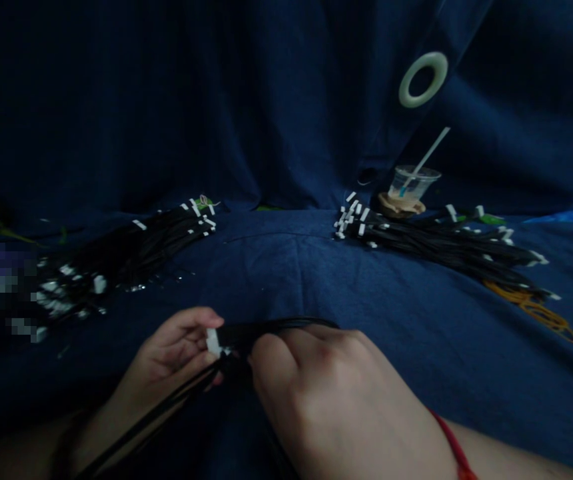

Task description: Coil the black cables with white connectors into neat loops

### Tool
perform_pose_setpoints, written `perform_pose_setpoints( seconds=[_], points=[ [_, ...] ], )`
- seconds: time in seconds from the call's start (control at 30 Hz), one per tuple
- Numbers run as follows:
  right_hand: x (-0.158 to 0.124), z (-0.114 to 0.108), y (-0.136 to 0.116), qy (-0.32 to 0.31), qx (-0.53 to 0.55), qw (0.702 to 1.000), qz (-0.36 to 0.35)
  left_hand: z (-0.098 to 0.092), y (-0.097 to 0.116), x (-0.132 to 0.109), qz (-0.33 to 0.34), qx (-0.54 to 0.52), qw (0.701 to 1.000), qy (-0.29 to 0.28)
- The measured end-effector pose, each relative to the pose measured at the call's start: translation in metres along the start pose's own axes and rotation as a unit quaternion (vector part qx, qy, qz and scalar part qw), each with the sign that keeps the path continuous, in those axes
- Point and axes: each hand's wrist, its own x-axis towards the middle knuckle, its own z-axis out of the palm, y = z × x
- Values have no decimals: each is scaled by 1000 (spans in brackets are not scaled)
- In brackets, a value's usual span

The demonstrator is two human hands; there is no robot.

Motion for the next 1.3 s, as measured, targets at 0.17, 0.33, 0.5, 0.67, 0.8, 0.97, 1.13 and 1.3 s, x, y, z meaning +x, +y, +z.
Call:
perform_pose_setpoints(
  seconds=[0.17,0.33,0.5,0.67,0.8,0.97,1.13,1.3],
  points=[
    [-1,-1,1,-2,3,1000,-12,2,1,0,-9,-9,1000,17],
    [1,-2,-1,-8,-6,1000,-1,4,4,-2,-15,0,1000,23],
    [2,-2,-2,-7,-8,1000,-2,4,3,-3,-10,22,999,24],
    [1,-4,-2,-10,-28,999,-32,6,5,-2,-4,76,997,17],
    [3,-6,-4,-8,-43,997,-64,8,9,-1,-3,85,996,16],
    [8,-4,-7,-12,-61,995,-73,6,6,-2,-17,89,996,7],
    [6,0,-7,-8,-66,995,-70,4,2,-5,-19,103,994,3],
    [6,6,-7,5,-55,995,-78,5,2,-3,-22,94,995,5]
  ],
)
